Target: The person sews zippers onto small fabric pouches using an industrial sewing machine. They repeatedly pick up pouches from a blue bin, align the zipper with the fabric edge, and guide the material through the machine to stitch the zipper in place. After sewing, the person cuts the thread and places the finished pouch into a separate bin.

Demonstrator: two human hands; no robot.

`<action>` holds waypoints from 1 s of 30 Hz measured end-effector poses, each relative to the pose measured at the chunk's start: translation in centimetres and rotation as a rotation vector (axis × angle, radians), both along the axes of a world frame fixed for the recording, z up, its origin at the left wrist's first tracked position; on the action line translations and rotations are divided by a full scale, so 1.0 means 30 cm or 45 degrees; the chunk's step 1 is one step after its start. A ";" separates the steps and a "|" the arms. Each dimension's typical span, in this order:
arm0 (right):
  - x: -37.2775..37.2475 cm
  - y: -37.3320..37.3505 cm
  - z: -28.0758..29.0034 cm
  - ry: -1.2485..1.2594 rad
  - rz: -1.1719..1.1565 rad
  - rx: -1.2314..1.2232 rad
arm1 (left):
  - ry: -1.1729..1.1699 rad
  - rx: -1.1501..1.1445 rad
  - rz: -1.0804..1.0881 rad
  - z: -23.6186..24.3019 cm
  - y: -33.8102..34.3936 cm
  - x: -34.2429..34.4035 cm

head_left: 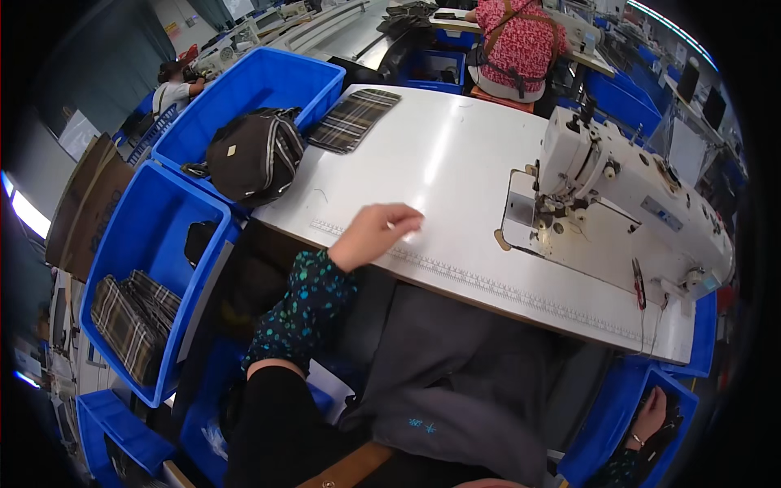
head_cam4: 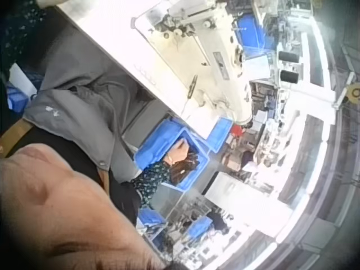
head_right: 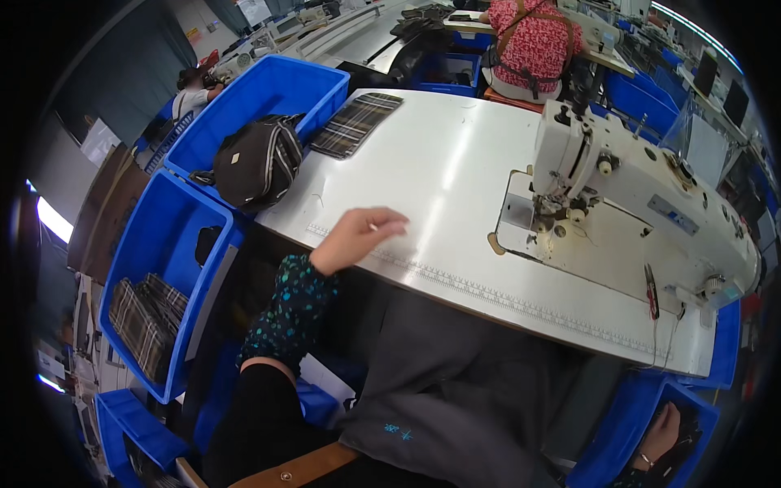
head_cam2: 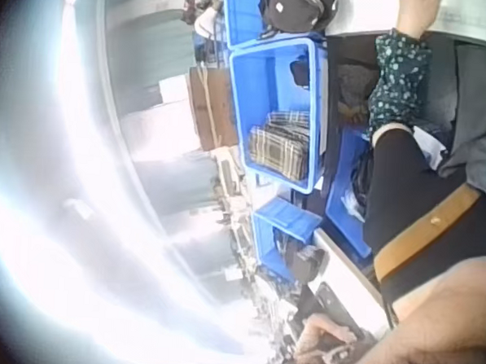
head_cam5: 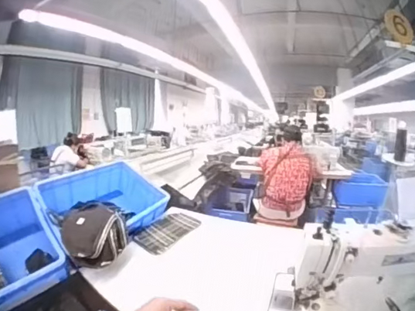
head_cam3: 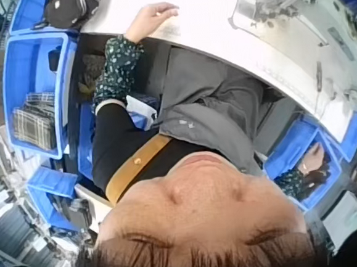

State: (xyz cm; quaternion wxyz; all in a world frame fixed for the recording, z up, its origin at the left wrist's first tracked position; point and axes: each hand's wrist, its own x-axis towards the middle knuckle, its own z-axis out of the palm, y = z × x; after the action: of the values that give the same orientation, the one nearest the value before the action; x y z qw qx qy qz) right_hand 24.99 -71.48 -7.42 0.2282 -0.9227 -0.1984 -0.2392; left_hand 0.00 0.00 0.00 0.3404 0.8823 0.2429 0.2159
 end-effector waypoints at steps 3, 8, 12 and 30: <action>-0.075 0.290 0.047 -0.150 0.333 -0.090 | -0.075 0.478 0.370 -0.087 0.213 -0.014; -0.114 0.793 0.095 -0.161 0.790 -0.049 | -0.002 0.760 0.730 -0.142 0.597 0.118; -0.142 0.990 0.085 -0.147 0.989 0.062 | 0.429 0.930 0.739 -0.166 0.669 0.159; -0.415 1.496 0.142 0.084 1.366 -0.107 | -0.017 -0.491 -0.520 -0.063 -0.113 0.123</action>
State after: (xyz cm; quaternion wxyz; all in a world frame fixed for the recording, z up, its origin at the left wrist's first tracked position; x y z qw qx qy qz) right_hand 12.53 -26.59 -3.16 0.2873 -0.7071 -0.6441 -0.0518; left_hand 3.70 -3.40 -1.88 0.5401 0.8305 0.0946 0.0985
